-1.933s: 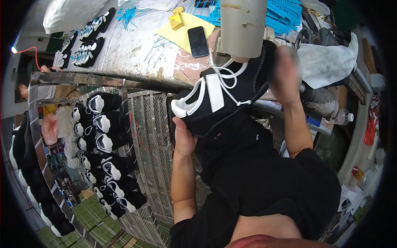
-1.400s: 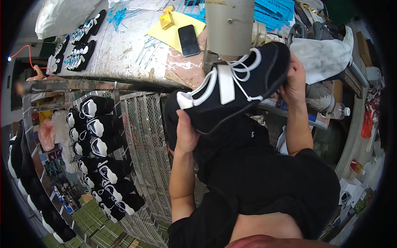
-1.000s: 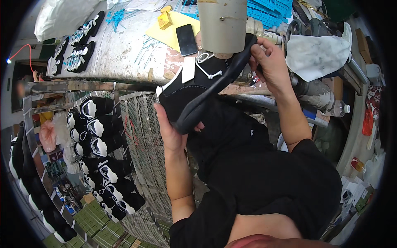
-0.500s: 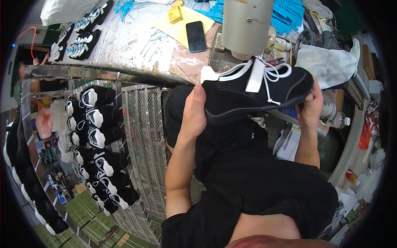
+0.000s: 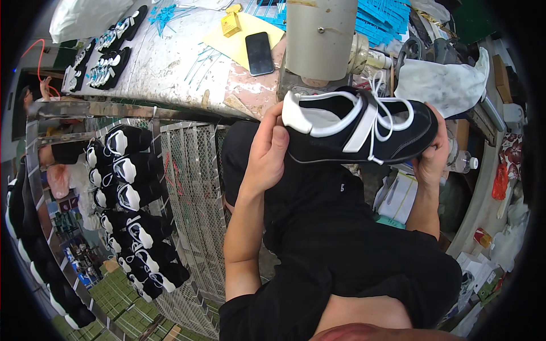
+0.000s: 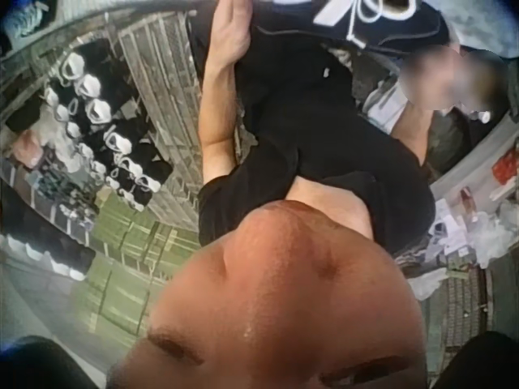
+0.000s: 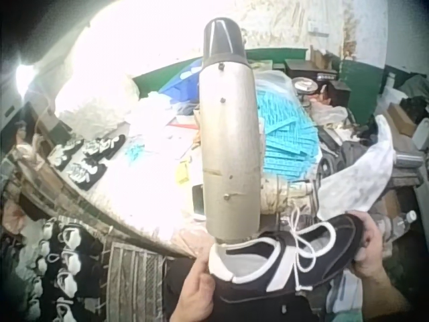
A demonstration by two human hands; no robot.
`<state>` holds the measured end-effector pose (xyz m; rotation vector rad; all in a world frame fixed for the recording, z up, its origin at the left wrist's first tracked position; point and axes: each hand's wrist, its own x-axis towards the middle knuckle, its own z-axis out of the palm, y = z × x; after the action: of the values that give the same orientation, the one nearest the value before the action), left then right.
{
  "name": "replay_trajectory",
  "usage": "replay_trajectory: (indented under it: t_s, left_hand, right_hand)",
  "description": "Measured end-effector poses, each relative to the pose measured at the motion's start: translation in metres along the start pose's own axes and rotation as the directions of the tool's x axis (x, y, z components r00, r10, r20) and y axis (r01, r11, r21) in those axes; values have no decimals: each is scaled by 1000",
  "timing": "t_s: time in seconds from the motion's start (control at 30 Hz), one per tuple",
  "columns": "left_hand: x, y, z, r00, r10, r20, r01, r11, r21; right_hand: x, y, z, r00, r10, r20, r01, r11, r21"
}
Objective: The person sits and repeatedly wipes the exterior of black and white shoes with a white cloth. They handle each shoe one at a time, turning it over to clean different sides, then place it on a nearby metal rack. The person continues this process for multiple shoes.
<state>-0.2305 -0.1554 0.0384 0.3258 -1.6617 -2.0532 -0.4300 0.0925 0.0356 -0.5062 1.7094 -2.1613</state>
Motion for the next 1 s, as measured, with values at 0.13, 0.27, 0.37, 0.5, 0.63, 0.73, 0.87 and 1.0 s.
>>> replay_trajectory:
  t_s: [0.13,0.27,0.37,0.5,0.63,0.73,0.87,1.0]
  left_hand:
    - [-14,-19,-5,999,-45,-3,44,991,-129]
    - [-12,-19,-14,998,-19,65,11,993,118]
    - [-6,-8,-7,995,-35,95,30,998,56]
    - [1,-8,4,997,-36,65,51,969,-241]
    - [10,-6,8,999,-24,25,32,927,-373]
    - [19,-8,6,1000,-3,8,6,899,-438]
    - [30,-9,-5,995,89,49,-49,844,-534]
    - [21,-15,-14,969,234,80,-236,972,15]
  right_hand:
    - [-9,12,-15,993,-85,86,89,995,-38]
    - [-12,15,-33,979,-183,95,186,982,-23]
    - [-11,12,-54,974,-198,106,201,979,-24]
    - [-9,13,-61,946,-308,99,303,951,61]
    - [-9,10,-62,953,-295,73,291,955,65]
    - [-4,11,-55,949,-304,85,298,951,79]
    - [0,18,-51,906,-379,188,387,922,-2]
    - [-10,18,-23,951,-279,133,297,944,-143]
